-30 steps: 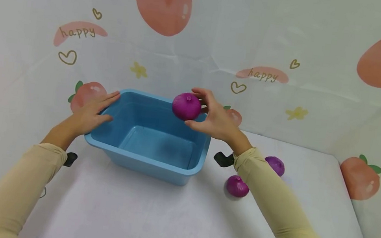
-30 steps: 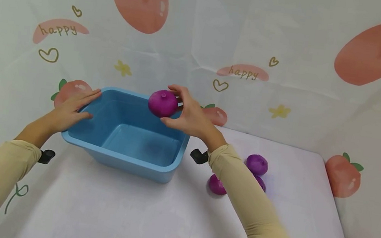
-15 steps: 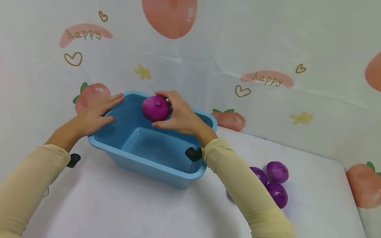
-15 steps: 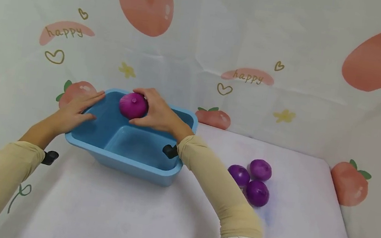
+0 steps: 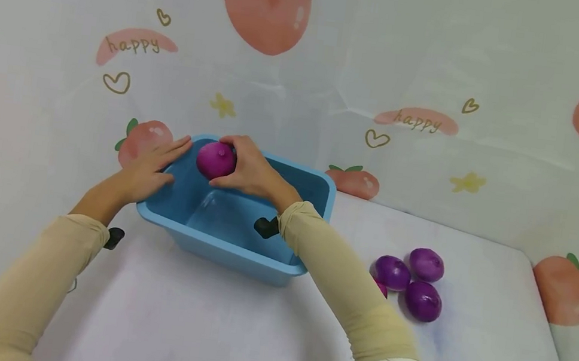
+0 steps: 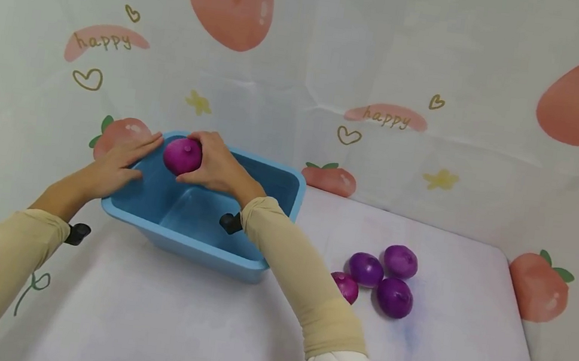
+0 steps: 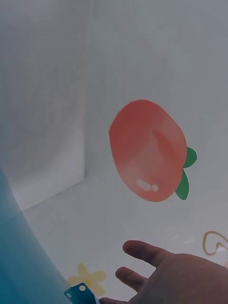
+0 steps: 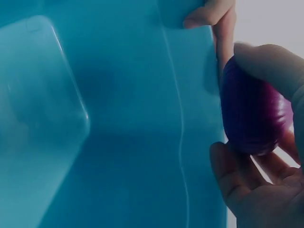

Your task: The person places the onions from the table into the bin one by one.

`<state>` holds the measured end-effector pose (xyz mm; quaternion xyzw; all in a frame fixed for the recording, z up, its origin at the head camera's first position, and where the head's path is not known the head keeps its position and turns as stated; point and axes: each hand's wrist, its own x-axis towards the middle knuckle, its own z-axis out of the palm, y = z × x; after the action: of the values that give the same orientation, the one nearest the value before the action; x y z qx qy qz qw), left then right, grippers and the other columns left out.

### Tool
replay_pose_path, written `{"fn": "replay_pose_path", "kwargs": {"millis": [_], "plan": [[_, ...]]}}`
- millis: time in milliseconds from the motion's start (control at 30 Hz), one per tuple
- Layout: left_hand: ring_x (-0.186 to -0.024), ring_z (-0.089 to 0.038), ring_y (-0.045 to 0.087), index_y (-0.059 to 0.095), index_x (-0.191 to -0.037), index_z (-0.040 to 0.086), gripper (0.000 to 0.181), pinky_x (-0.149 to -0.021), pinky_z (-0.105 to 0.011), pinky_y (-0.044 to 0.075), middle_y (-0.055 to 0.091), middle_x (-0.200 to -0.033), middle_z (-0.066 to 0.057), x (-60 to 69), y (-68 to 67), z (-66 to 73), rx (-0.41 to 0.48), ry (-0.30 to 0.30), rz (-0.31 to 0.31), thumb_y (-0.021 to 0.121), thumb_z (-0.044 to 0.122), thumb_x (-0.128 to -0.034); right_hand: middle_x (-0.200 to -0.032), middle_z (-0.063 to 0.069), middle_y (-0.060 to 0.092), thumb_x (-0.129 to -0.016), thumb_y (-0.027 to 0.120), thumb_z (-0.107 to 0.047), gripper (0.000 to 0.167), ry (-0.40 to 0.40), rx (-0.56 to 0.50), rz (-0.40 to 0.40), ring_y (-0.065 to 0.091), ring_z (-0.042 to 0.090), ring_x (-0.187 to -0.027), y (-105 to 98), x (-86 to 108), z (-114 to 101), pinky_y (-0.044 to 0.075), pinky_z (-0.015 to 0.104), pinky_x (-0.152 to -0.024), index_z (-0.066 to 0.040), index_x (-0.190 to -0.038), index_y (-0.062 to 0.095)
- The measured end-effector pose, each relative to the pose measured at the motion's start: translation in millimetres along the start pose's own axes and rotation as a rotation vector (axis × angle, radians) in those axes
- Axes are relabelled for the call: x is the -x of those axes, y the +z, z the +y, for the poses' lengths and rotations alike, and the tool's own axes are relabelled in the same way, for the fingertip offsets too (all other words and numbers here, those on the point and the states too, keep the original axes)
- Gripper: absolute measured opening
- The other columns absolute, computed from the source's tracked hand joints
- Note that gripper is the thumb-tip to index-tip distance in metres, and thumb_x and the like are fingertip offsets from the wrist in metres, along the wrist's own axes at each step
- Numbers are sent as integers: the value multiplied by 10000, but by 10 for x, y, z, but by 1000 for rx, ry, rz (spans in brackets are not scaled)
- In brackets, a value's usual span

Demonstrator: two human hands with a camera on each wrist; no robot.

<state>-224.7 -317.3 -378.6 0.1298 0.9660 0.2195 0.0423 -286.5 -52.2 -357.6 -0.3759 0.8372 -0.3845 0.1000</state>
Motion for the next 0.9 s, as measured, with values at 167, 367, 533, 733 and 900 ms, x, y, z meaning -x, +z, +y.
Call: {"fn": "replay_pose_path", "kwargs": {"millis": [167, 367, 533, 733, 900], "plan": [[-1602, -399, 98, 153, -1649, 250, 747, -1198, -745, 186, 95, -1745, 19, -12, -22, 22, -5, -2, -6, 460, 148, -975, -1504, 97, 446, -823, 837, -280, 865, 44, 24, -20, 484, 201, -1330, 59, -103, 10, 545, 288, -1026, -60, -1520, 374], [-1606, -393, 88, 149, -1649, 246, 754, -1202, -748, 175, 91, -1746, 3, -2, -18, 28, -5, -15, -10, 479, 160, -976, -1506, 81, 464, -805, 857, -350, 888, 65, 34, -50, 483, 194, -1341, 164, -194, 66, 540, 273, -1030, -66, -1509, 396], [-1610, -380, 80, 162, -1646, 250, 743, -1212, -741, 158, 92, -1746, 3, 10, 13, 36, 12, -15, 0, 482, 167, -981, -1488, 86, 477, -796, 865, -368, 897, 57, 51, -112, 499, 198, -1328, 278, -168, 102, 554, 267, -1006, -57, -1502, 408], [-1612, -374, 75, 160, -1646, 257, 745, -1222, -729, 145, 94, -1744, 9, 33, 7, 26, 43, -18, 17, 479, 153, -980, -1432, 75, 499, -794, 868, -360, 872, 51, 100, -160, 499, 185, -1306, 378, -152, 132, 558, 270, -997, -65, -1484, 423], [-1610, -377, 83, 159, -1644, 274, 759, -1212, -738, 160, 103, -1743, 26, 26, 21, 13, 60, -29, 20, 485, 136, -973, -1439, 73, 503, -790, 875, -348, 862, 93, 88, -155, 506, 192, -1314, 380, -143, 213, 551, 290, -1026, -73, -1477, 432]]}}
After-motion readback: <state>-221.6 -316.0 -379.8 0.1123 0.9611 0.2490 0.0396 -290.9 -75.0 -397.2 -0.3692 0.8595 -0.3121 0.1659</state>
